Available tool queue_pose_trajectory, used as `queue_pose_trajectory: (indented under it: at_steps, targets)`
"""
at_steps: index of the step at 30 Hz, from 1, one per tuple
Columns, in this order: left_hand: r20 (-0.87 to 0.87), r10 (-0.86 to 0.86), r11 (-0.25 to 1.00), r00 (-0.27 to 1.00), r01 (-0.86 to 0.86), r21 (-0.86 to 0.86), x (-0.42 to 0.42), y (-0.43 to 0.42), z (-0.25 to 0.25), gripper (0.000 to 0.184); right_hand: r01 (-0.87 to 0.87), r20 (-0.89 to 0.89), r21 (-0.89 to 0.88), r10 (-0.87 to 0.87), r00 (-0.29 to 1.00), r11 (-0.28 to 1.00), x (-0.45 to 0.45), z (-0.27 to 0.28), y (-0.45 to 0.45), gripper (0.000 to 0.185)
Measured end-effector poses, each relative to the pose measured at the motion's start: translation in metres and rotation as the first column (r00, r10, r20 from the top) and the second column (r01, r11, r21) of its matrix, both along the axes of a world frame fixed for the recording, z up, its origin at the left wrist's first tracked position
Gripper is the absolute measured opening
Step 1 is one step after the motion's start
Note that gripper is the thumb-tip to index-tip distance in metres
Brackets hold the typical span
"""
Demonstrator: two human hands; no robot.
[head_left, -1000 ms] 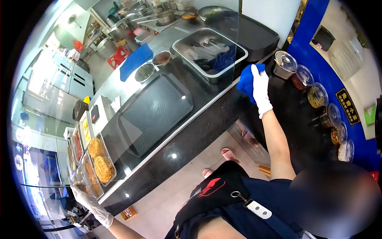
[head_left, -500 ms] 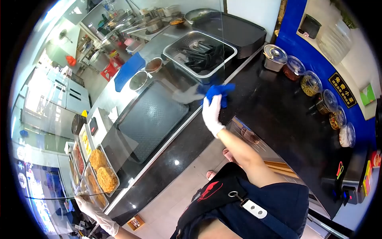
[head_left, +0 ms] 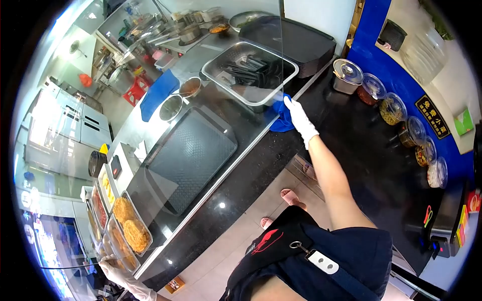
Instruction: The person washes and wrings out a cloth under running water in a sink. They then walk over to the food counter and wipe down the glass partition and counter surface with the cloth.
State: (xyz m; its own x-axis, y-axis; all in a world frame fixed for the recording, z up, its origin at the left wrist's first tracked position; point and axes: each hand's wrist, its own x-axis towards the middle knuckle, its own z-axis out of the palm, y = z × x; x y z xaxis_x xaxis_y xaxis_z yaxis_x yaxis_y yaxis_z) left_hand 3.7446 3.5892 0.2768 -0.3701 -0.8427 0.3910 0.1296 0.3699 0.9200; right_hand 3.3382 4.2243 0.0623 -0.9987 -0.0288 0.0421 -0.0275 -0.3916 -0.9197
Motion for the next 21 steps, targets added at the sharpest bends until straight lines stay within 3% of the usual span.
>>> queue_pose_trajectory:
  at_steps: [2,4,6,7,8,10,11,12,13,14,16,21]
  targets:
    - [0.006,0.03,1.0,1.0,-0.03,0.0,-0.002,0.008,0.001,0.033,-0.163,0.054,-0.118,0.17,0.984,0.98,0.007,0.024,0.005,0.039]
    - [0.034,0.084,0.996,0.996,-0.084,-0.005,-0.005,0.018,0.005,0.035,-0.173,0.108,0.157,0.157,0.982,0.972,0.007,0.035,0.014,0.042]
    - [0.02,0.099,0.995,0.995,-0.098,-0.012,-0.01,0.018,0.004,0.036,-0.146,0.105,0.084,0.137,0.985,0.986,0.003,0.032,0.009,0.043]
    - [0.003,0.091,0.996,0.996,-0.091,-0.017,-0.009,0.013,0.003,0.036,-0.21,0.122,-0.053,0.215,0.969,0.976,0.008,0.033,0.011,0.045]
    - [-0.013,0.085,0.996,0.996,-0.086,-0.02,-0.007,0.01,0.0,0.035,-0.214,0.018,-0.101,0.217,0.976,0.972,0.011,0.025,0.01,0.05]
    - [-0.043,0.082,0.996,0.996,-0.08,0.044,-0.008,0.007,-0.005,0.033,-0.001,-0.101,0.21,0.023,0.995,0.978,0.027,0.015,-0.002,0.061]
    - [-0.06,0.082,0.995,0.995,-0.078,0.064,-0.011,0.009,-0.005,0.033,0.087,-0.136,0.266,-0.051,0.989,0.96,0.033,0.005,-0.011,0.066]
    - [-0.071,0.086,0.993,0.994,-0.08,0.082,-0.016,0.019,0.002,0.032,0.252,-0.155,0.483,-0.201,0.967,0.838,0.037,-0.004,-0.021,0.067]
    - [-0.122,0.064,0.992,0.99,-0.049,0.12,-0.019,0.031,0.005,0.033,0.399,-0.267,0.532,-0.299,0.916,0.747,0.036,-0.012,-0.031,0.067]
    - [0.005,0.075,0.997,0.997,-0.075,-0.016,-0.013,0.029,0.005,0.034,0.533,-0.378,0.558,-0.378,0.845,0.636,0.033,-0.025,-0.041,0.068]
    - [0.053,0.084,0.996,0.995,-0.084,-0.007,-0.009,0.018,0.005,0.035,0.634,-0.431,0.565,-0.467,0.772,0.527,0.04,-0.014,-0.056,0.066]
    - [-0.063,0.02,0.998,0.998,-0.016,0.062,-0.015,0.041,0.013,0.029,0.764,-0.373,0.5,-0.694,0.616,0.409,0.055,0.002,-0.1,0.053]
